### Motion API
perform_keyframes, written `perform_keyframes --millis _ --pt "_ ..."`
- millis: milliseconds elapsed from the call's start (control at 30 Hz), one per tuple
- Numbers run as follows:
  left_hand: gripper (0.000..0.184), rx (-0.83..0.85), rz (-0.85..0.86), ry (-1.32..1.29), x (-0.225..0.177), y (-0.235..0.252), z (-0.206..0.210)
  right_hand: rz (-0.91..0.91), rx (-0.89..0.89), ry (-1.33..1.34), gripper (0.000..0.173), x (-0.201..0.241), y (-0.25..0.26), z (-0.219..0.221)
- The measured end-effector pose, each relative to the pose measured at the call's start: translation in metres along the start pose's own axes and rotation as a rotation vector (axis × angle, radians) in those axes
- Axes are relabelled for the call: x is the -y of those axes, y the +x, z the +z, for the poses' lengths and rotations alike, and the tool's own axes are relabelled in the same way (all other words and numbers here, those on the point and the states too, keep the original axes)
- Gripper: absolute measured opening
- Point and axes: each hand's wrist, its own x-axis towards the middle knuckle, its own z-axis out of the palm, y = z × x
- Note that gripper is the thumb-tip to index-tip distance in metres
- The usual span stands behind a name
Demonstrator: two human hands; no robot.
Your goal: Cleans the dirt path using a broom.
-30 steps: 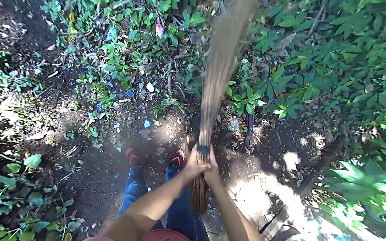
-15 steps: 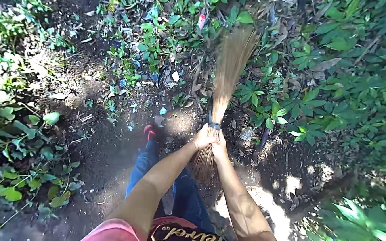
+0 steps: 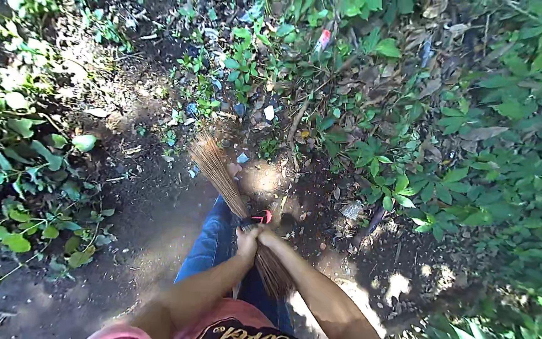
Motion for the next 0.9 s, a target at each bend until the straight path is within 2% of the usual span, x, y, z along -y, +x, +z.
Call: perform_keyframes --millis 67,100,167,233,267,367,400,467,533,600,667,700,767,833,867,900 --pt "0.100 0.123 -0.013 0.103 -0.042 0.036 0.021 -0.161 -0.176 0.058 0.024 0.005 0.035 -0.021" --pt "0.100 0.221 0.025 0.165 -0.068 0.048 0.036 -0.195 -0.274 0.138 0.025 0.022 0.038 -0.036" --pt "0.104 0.407 0.132 0.285 -0.115 0.061 0.065 -0.112 -0.497 0.370 0.027 0.078 0.023 -0.058" --pt "0.108 0.525 0.192 0.358 -0.135 0.069 0.077 -0.158 -0.670 0.563 0.034 0.105 0.013 -0.059" --pt "0.113 0.571 0.209 0.384 -0.139 0.070 0.073 -0.170 -0.694 0.600 0.041 0.111 0.011 -0.054" --pt "0.118 0.653 0.262 0.364 -0.143 0.059 0.030 -0.377 -0.689 0.488 0.059 0.086 0.024 -0.016" --pt "0.119 0.660 0.263 0.362 -0.142 0.054 0.011 -0.378 -0.642 0.459 0.063 0.085 0.022 -0.002" --pt "0.121 0.610 0.288 0.340 -0.135 0.044 -0.024 -0.212 -0.464 0.446 0.070 0.115 0.001 0.015" --pt "0.120 0.448 0.290 0.290 -0.123 0.035 -0.040 -0.091 -0.324 0.430 0.064 0.132 -0.003 0.020" --pt "0.123 0.273 0.226 0.214 -0.117 0.030 -0.038 -0.025 -0.198 0.381 0.053 0.146 -0.003 0.011" --pt "0.118 0.163 0.160 0.125 -0.129 0.038 -0.017 -0.020 -0.131 0.193 0.049 0.154 0.011 -0.013" --pt "0.113 0.169 0.146 0.100 -0.139 0.049 -0.003 -0.032 -0.152 0.123 0.047 0.158 0.020 -0.027" --pt "0.104 0.272 0.182 0.137 -0.173 0.079 0.037 -0.078 -0.306 0.095 0.040 0.174 0.041 -0.061" --pt "0.084 0.427 0.287 0.278 -0.222 0.102 0.081 -0.203 -0.525 0.118 0.033 0.184 0.071 -0.101" --pt "0.073 0.474 0.342 0.357 -0.243 0.112 0.103 -0.254 -0.608 0.165 0.032 0.186 0.087 -0.120" --pt "0.072 0.511 0.376 0.465 -0.262 0.117 0.120 -0.270 -0.652 0.226 0.035 0.189 0.099 -0.137"
